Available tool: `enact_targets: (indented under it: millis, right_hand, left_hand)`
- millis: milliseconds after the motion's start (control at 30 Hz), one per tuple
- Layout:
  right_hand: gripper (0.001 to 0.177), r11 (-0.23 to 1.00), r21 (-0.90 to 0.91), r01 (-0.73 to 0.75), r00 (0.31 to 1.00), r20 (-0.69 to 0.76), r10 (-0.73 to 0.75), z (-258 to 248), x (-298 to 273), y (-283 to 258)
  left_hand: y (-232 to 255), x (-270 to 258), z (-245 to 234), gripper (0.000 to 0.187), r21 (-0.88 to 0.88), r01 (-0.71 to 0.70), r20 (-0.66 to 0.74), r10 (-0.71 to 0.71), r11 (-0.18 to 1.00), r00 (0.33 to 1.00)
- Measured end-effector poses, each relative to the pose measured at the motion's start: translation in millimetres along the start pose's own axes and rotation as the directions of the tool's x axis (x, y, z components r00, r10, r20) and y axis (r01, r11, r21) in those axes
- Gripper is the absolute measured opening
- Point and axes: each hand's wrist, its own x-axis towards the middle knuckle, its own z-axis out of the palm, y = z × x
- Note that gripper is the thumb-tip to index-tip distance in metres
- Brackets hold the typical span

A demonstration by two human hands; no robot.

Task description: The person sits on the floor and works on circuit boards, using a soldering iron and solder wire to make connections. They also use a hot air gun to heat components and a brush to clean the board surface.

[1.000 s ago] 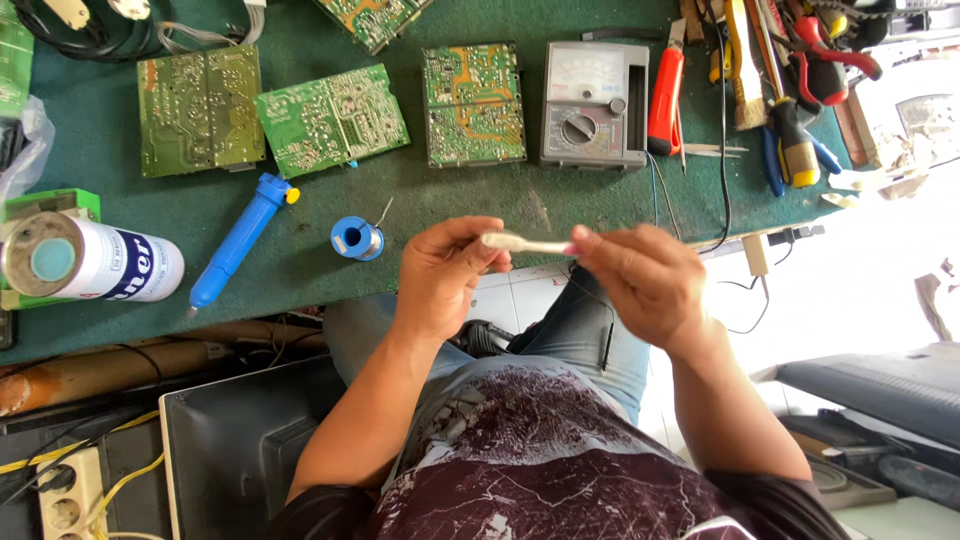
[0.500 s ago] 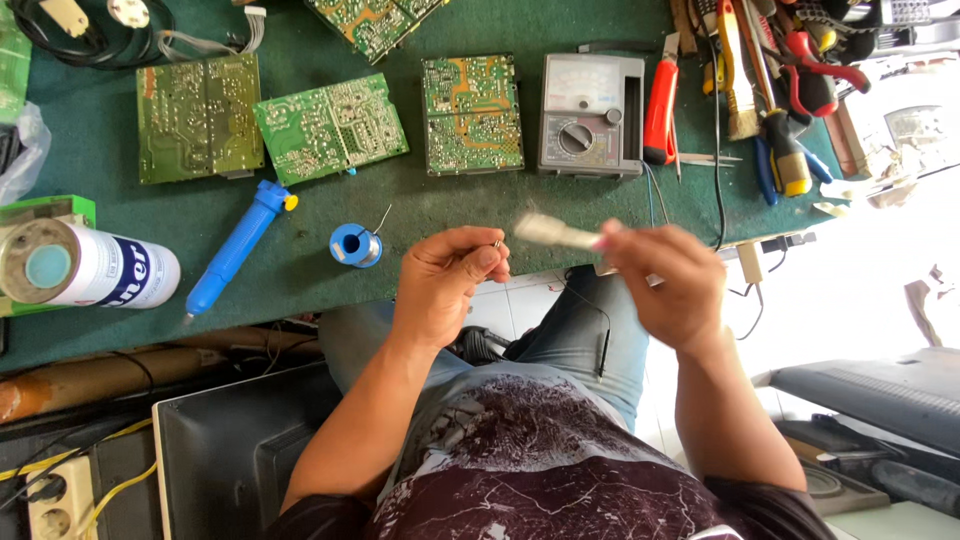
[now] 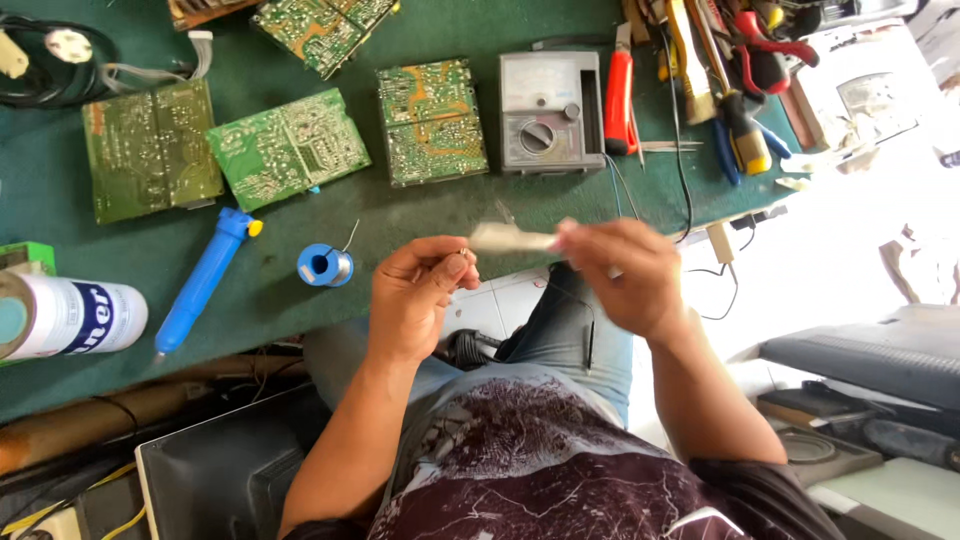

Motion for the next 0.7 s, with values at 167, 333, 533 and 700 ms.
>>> enact_targets:
  millis: [167,333,533,700]
  right_hand:
    - [0.022,0.997,-0.075,-0.01,1.0,-0.005,0.009,1,3,4]
    - [0.018,0.997,0.031,-0.065,0.998,0.006,0.065,-1,-13,-2]
    - [0.021,0.998,0.033,-0.047,0.998,0.038,0.046,3,-8,0]
    - [0.017,0.996,0.08,-0.047,0.998,0.045,0.043,7,-8,-6]
  left_hand:
    - [-1,0,2,0.026,-0.022,0.027,-0.037,-0.027,0.999,0.999]
    - [6,-3,10,0.028,-0.007,0.004,-0.044,-0.004,1.0,0.999]
    - [7,-2,16,0.028,0.008,-0.052,-0.008,0.052,0.999,0.999]
    - [18,0,18,0.028,0.003,-0.047,0.01,0.047,0.999,0.999]
